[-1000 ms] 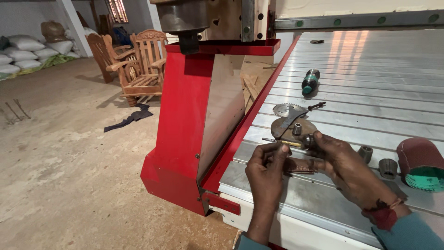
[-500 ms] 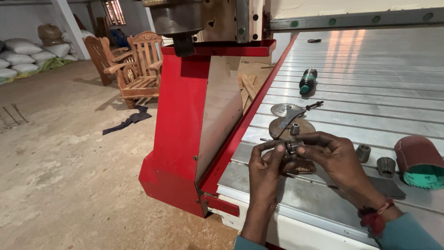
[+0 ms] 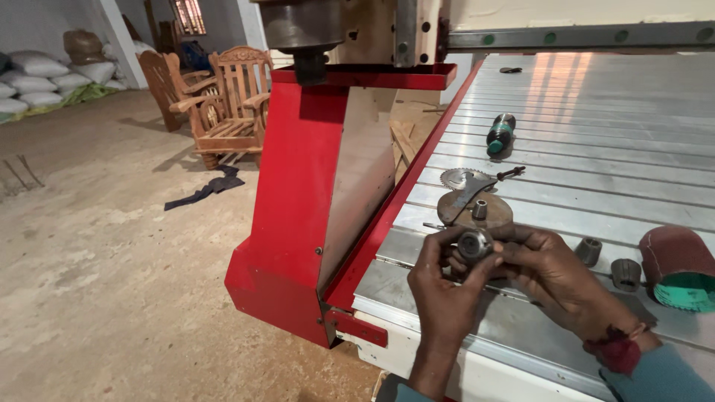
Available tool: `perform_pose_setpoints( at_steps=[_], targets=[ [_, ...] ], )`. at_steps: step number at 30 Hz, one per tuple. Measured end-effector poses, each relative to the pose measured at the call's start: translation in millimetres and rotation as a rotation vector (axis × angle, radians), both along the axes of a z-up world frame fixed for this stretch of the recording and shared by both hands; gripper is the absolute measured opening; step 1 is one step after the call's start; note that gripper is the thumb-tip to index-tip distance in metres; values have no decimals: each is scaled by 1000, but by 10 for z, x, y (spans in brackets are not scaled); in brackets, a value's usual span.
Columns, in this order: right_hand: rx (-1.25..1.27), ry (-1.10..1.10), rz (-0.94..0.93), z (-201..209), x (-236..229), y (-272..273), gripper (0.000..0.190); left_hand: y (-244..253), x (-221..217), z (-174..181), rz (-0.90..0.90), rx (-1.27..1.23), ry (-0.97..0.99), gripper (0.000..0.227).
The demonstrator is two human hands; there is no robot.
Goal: The person removes a tool holder assembly from a large machine using a screwdriver, wipes the internal and external surfaces of the components with a cloth, and handles small metal nuts and a collet on a work surface.
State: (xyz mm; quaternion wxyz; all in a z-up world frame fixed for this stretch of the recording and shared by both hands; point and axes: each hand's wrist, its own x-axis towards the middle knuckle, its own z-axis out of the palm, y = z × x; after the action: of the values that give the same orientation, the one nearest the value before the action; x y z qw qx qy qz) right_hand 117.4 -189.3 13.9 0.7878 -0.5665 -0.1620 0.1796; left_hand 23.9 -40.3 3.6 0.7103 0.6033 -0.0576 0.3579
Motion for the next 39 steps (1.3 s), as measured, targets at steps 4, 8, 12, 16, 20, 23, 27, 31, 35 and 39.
perform_pose_setpoints(
  at_steps=[4, 8, 12, 16, 20, 23, 27, 31, 35, 39],
  targets=[
    [48, 92, 59, -40, 37, -26, 34, -1, -68, 10, 154, 183, -132, 46],
    [85, 122, 129, 4, -11, -16, 37, -2, -83, -20, 114, 170, -141, 43],
    [66, 110, 130, 20, -38, -23, 37, 7, -96, -29, 88, 167, -162, 42],
    [90, 76, 152, -45, 33, -59, 37, 18, -99, -38, 119, 209, -206, 42],
    [117, 57, 214, -106, 101, -98, 36, 18, -106, -55, 87, 195, -198, 41],
    [120, 61, 198, -123, 107, -104, 36, 23, -101, -67, 109, 214, -208, 41],
    [115, 87, 201, -123, 100, -110, 37, 26, -100, -73, 95, 216, -202, 42],
    [122, 94, 213, -154, 121, -121, 35, 29, -93, -85, 87, 222, -216, 42],
    [128, 98, 217, -169, 130, -133, 35, 32, -82, -112, 90, 233, -228, 43],
    [98, 88, 200, -156, 118, -133, 35, 32, -60, -137, 87, 240, -224, 43]
  ],
)
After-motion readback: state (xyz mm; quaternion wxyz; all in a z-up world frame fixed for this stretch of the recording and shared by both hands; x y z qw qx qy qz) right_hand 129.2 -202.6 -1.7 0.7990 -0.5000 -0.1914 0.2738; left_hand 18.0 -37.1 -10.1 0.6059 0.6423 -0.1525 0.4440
